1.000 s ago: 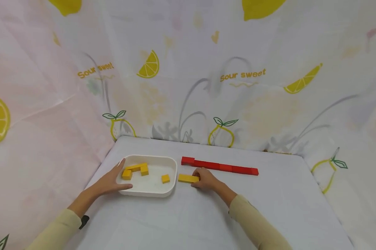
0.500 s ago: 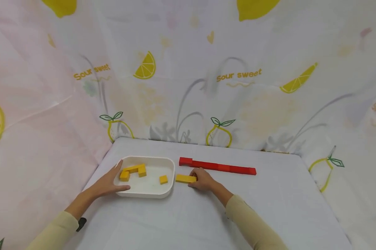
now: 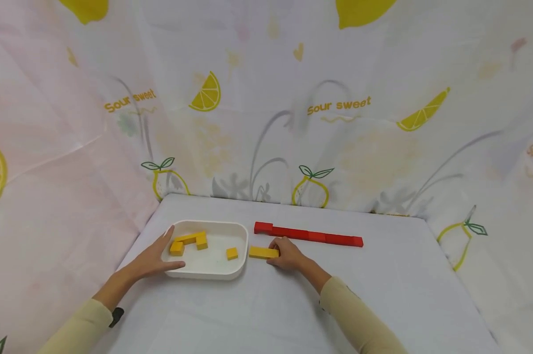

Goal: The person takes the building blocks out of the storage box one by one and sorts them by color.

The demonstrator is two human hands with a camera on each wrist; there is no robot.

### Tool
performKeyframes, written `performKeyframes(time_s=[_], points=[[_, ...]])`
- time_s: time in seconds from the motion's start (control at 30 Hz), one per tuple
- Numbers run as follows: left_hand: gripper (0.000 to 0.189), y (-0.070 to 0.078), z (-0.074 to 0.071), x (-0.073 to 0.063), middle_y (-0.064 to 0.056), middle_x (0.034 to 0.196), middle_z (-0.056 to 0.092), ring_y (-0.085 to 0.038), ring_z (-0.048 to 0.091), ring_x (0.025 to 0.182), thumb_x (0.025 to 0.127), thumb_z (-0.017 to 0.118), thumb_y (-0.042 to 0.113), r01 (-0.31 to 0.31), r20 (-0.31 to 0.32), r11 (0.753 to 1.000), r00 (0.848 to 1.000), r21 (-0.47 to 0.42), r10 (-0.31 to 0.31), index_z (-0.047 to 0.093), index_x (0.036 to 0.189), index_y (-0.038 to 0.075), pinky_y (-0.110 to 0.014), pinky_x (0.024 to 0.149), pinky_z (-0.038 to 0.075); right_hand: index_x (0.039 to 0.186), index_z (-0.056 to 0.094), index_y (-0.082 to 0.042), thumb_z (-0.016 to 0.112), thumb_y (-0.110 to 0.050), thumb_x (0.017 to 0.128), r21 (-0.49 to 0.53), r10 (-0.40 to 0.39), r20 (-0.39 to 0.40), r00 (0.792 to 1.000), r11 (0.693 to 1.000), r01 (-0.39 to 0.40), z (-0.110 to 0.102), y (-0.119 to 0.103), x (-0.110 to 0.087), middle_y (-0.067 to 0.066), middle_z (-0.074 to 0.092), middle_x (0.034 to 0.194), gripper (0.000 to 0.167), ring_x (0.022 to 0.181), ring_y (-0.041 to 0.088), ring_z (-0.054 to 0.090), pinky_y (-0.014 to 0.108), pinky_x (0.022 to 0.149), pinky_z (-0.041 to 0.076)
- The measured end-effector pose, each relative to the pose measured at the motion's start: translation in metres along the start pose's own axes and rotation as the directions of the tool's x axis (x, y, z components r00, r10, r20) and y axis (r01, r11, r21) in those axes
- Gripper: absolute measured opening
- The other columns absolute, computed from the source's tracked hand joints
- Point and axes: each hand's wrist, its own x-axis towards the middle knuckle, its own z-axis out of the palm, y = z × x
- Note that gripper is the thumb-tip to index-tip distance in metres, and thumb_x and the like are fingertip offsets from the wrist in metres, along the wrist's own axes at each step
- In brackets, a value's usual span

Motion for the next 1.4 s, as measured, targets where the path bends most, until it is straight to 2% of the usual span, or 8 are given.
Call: performKeyframes(time_s=[0.37, 0.67, 0.83, 1.0, 1.1, 1.2, 1.3, 1.4], points=[[0.125, -0.001, 0.001, 0.001, -0.028, 0.163, 0.010, -0.049, 0.021, 0.146, 0.076, 0.077, 0.058, -0.013, -0.008, 1.000, 1.000, -0.012, 0.013, 0.000, 0.158, 0.004, -0.070, 0.113, 0.024, 0.108, 0.063, -0.013, 0.081, -0.022, 0.080, -0.008, 0.013, -0.007, 1.000, 1.000, -0.013, 0.001, 0.000, 0.001, -0.001, 0.057, 0.097, 0.035, 0.089, 0.014, 0.051, 0.028, 0.079, 0.054], [0.126, -0.005, 0.000, -0.003, -0.027, 0.163, 0.011, -0.048, 0.020, 0.147, 0.075, 0.076, 0.061, 0.005, -0.025, 1.000, 1.000, 0.007, -0.005, 0.000, 0.158, 0.004, -0.068, 0.114, 0.023, 0.117, 0.060, -0.015, 0.082, -0.026, 0.079, 0.008, -0.026, -0.007, 1.000, 1.000, 0.026, 0.002, 0.000, 0.004, 0.000, 0.058, 0.102, 0.046, 0.093, 0.014, 0.052, 0.029, 0.081, 0.053], [0.126, -0.004, 0.002, -0.001, -0.025, 0.164, 0.010, -0.047, 0.020, 0.148, 0.075, 0.076, 0.062, 0.008, -0.020, 1.000, 1.000, -0.004, -0.008, 0.001, 0.159, 0.005, -0.068, 0.115, 0.023, 0.123, 0.057, -0.014, 0.085, -0.027, 0.076, 0.005, -0.004, -0.013, 1.000, 1.000, 0.004, -0.004, 0.000, 0.002, 0.000, 0.060, 0.102, 0.056, 0.088, 0.014, 0.053, 0.027, 0.077, 0.054], [0.126, -0.002, 0.003, -0.001, -0.023, 0.165, 0.008, -0.045, 0.017, 0.149, 0.076, 0.076, 0.061, 0.014, 0.011, 1.000, 1.000, -0.017, -0.013, -0.001, 0.159, 0.006, -0.067, 0.116, 0.021, 0.134, 0.050, -0.015, 0.085, -0.038, 0.075, -0.122, -0.053, -0.088, 0.995, 0.992, 0.042, -0.011, -0.004, -0.011, 0.002, 0.062, 0.113, 0.072, 0.085, 0.011, 0.056, 0.023, 0.072, 0.056], [0.126, -0.002, 0.000, -0.001, -0.024, 0.165, 0.008, -0.045, 0.018, 0.149, 0.075, 0.076, 0.061, 0.010, 0.007, 1.000, 1.000, -0.006, -0.010, -0.001, 0.159, 0.005, -0.067, 0.115, 0.022, 0.142, 0.045, -0.016, 0.081, -0.044, 0.078, -0.214, -0.157, -0.168, 0.973, 0.969, 0.120, -0.017, -0.016, -0.017, 0.004, 0.057, 0.127, 0.078, 0.081, 0.011, 0.058, 0.020, 0.064, 0.054], [0.126, -0.003, -0.003, 0.000, -0.024, 0.164, 0.010, -0.046, 0.020, 0.148, 0.075, 0.077, 0.060, 0.008, -0.018, 1.000, 1.000, 0.000, -0.008, 0.000, 0.159, 0.006, -0.067, 0.115, 0.022, 0.149, 0.037, -0.020, 0.076, -0.046, 0.083, -0.269, -0.278, -0.227, 0.933, 0.939, 0.215, -0.020, -0.030, -0.016, 0.005, 0.046, 0.144, 0.081, 0.079, 0.016, 0.063, 0.021, 0.063, 0.055], [0.126, -0.002, -0.003, 0.002, -0.024, 0.164, 0.009, -0.046, 0.019, 0.149, 0.075, 0.077, 0.059, 0.011, -0.016, 1.000, 1.000, -0.020, -0.011, 0.000, 0.159, 0.007, -0.068, 0.115, 0.021, 0.152, 0.033, -0.023, 0.073, -0.047, 0.085, -0.310, -0.377, -0.240, 0.894, 0.903, 0.298, -0.017, -0.040, -0.015, 0.004, 0.031, 0.157, 0.082, 0.104, 0.022, 0.065, 0.030, 0.081, 0.060], [0.125, -0.002, 0.001, 0.001, -0.023, 0.165, 0.008, -0.045, 0.017, 0.149, 0.075, 0.076, 0.060, 0.020, 0.006, 0.999, 1.000, -0.039, -0.019, -0.001, 0.159, 0.007, -0.067, 0.116, 0.020, 0.156, 0.028, -0.026, 0.069, -0.049, 0.087, -0.358, -0.439, -0.193, 0.877, 0.864, 0.354, -0.008, -0.047, -0.017, 0.003, 0.016, 0.165, 0.084, 0.133, 0.026, 0.049, 0.047, 0.100, 0.053]])
